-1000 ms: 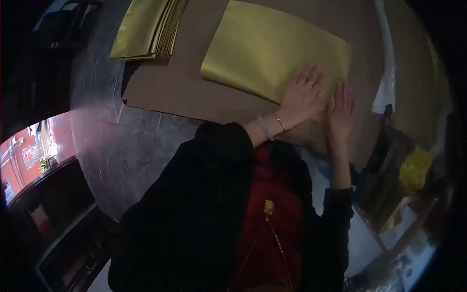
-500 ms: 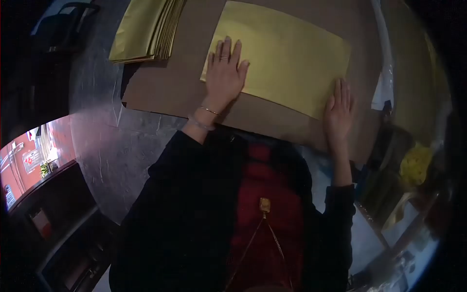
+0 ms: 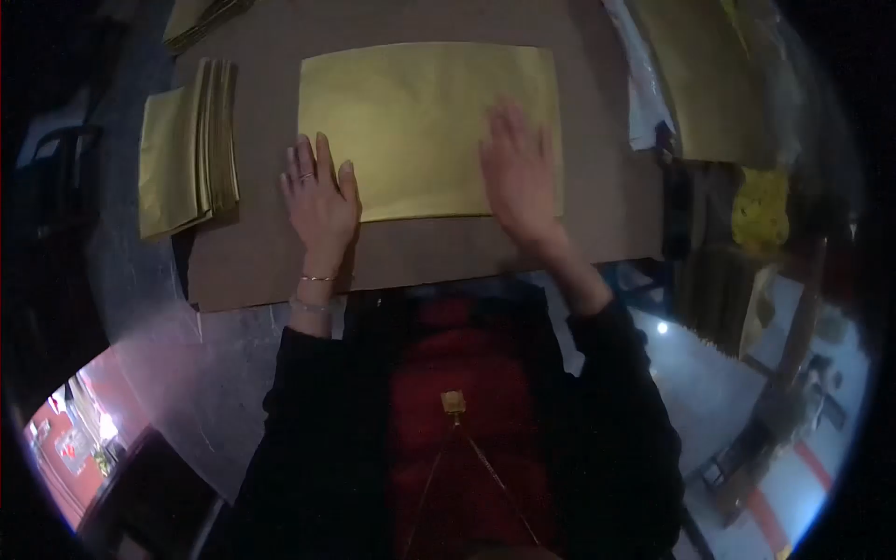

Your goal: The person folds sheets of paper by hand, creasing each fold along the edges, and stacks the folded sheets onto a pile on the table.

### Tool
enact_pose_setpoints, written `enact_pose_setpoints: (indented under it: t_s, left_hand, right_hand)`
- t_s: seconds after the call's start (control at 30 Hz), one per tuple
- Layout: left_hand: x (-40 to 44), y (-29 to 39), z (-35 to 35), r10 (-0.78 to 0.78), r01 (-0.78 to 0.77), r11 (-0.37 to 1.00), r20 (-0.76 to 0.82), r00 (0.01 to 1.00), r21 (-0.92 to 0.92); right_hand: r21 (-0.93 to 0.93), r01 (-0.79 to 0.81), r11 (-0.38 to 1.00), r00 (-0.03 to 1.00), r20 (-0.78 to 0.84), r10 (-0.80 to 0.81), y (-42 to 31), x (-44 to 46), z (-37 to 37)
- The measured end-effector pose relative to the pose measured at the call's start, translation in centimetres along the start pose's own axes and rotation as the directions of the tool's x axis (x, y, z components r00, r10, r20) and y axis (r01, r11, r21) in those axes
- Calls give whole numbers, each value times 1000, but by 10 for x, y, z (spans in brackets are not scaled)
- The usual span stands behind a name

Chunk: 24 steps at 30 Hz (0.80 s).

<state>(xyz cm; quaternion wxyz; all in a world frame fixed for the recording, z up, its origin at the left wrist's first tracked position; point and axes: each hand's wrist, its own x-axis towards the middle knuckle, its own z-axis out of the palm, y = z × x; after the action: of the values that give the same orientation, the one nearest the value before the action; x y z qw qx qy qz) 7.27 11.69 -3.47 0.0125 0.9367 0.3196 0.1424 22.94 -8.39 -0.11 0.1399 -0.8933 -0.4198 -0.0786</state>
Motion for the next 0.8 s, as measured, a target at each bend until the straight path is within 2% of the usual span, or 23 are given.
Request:
enact_pose_setpoints:
  t_s: [0.03, 0.1, 0.13, 0.17, 0.2, 0.3, 0.33, 0.37, 0.4, 0.5, 0.53, 0.6, 0.67, 0.8]
  left_hand:
    - [0, 1, 0, -9, 9, 1000, 5, 1000, -18]
    - [-1, 0, 1, 2, -3, 1000, 46, 999, 21]
    - [-1, -5, 4, 9, -10, 1000, 63, 998, 26]
    - [-5, -24, 21, 142, -142, 984, 14, 990, 110]
    - [-5, -22, 22, 152, -154, 983, 22, 988, 102]
    - [-4, -16, 22, 83, -90, 981, 46, 995, 171]
    - [-3, -16, 22, 52, -61, 978, 53, 997, 198]
    - [-4, -17, 22, 17, -30, 974, 57, 998, 227]
    - [-6, -19, 21, 79, -78, 997, -40, 996, 29]
    - [-2, -8, 4, 10, -12, 999, 58, 998, 34]
    - [-1, -4, 2, -18, 18, 1000, 29, 999, -14]
    - [1, 2, -3, -35, 37, 998, 40, 999, -44]
    - [0, -1, -1, -33, 33, 999, 42, 999, -1]
    - [1, 2, -4, -31, 31, 1000, 40, 999, -4]
  right_hand:
    - [296, 12, 955, 1000, -2, -13, -33, 12, -10]
    - [372, 164, 914, 985, -117, -129, -84, 22, 7]
    - [474, 144, 869, 974, 86, -209, -108, 31, 5]
    - [513, 227, 828, 966, -10, -259, -126, 28, 25]
    - [547, 310, 777, 947, -107, -303, -138, 20, 45]
    - [627, 272, 730, 944, -26, -329, -146, 11, 58]
    - [678, 297, 672, 936, -70, -344, -143, 11, 57]
    - [663, 290, 690, 934, -40, -354, -141, 11, 61]
    - [649, 282, 706, 932, -10, -363, -139, 10, 63]
    - [679, 214, 702, 930, 78, -358, -107, 5, 52]
    - [630, 248, 736, 929, 61, -366, -91, 0, 38]
    - [657, 174, 733, 936, 119, -330, -60, -8, 24]
    - [587, 131, 799, 950, 157, -271, -28, -18, 13]
    - [544, 60, 837, 953, 218, -210, 26, -33, -2]
